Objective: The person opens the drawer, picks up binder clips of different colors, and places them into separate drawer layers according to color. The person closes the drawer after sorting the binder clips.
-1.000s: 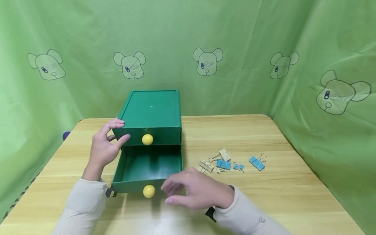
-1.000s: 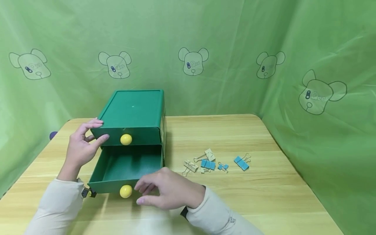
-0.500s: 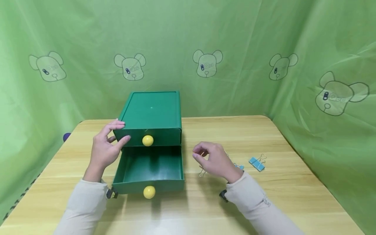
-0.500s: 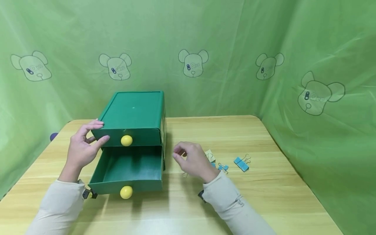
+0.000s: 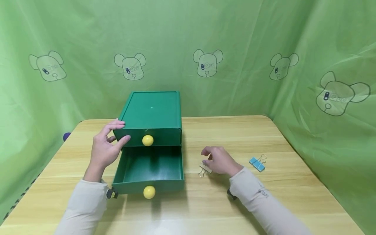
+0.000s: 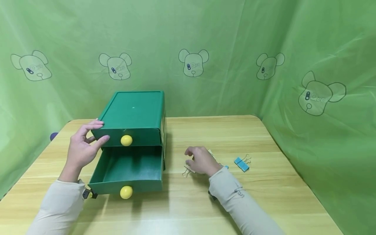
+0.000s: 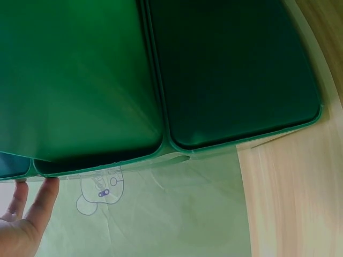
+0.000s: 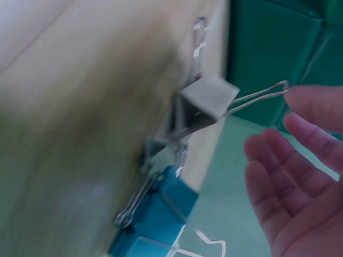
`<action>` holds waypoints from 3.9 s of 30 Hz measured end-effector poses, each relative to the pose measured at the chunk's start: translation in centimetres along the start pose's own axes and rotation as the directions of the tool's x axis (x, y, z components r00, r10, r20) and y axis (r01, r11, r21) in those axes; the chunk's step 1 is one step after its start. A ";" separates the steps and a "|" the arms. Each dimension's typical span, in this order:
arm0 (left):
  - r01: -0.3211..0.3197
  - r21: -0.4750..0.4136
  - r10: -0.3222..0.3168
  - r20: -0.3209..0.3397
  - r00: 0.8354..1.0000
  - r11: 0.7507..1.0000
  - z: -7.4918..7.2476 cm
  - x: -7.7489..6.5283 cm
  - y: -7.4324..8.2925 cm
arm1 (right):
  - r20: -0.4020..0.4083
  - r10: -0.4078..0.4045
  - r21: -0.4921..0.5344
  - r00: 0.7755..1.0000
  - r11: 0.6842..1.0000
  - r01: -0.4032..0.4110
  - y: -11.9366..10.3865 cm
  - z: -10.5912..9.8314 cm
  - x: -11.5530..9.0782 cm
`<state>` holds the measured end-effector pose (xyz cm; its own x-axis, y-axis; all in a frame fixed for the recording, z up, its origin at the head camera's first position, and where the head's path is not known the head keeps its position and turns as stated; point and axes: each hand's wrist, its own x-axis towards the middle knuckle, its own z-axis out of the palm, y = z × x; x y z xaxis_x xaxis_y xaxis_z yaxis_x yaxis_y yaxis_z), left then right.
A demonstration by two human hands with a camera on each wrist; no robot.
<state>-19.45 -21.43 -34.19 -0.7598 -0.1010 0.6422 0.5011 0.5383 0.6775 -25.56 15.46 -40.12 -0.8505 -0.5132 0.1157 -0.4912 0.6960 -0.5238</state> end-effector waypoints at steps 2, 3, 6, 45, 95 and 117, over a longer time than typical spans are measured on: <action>0.002 -0.002 -0.002 0.000 1.000 1.000 0.0 0.0 0.0 | 0.045 0.018 -0.018 0.999 1.000 -0.017 0.3 0.0 0.0; 0.003 -0.003 -0.003 0.000 1.000 1.000 0.0 0.0 0.0 | 0.060 0.018 -0.030 0.998 0.999 -0.016 0.5 0.1 0.0; 0.008 0.001 -0.008 0.001 1.000 1.000 0.0 0.0 0.0 | 0.086 0.018 -0.048 0.996 0.999 -0.014 0.7 0.1 -0.1; 0.030 -0.005 -0.030 0.008 1.000 1.000 0.0 -0.1 -0.1 | 0.199 0.025 -0.050 0.980 0.999 -0.016 -0.3 -0.1 -0.6; 0.020 -0.038 -0.021 -0.015 1.000 0.999 0.2 -0.3 -0.1 | 0.046 -0.071 -0.001 0.996 0.997 0.071 -2.7 -2.2 -1.6; 0.022 -0.059 -0.023 -0.016 1.000 0.998 0.3 -0.2 -0.2 | -0.017 -0.119 0.003 0.993 0.993 0.119 -5.1 -3.8 -1.9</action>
<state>-19.47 -21.28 -34.56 -0.7646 -0.1270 0.6319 0.5076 0.4854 0.7118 -22.17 14.78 -34.42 -0.7890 -0.5839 0.1912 -0.5884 0.6286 -0.5085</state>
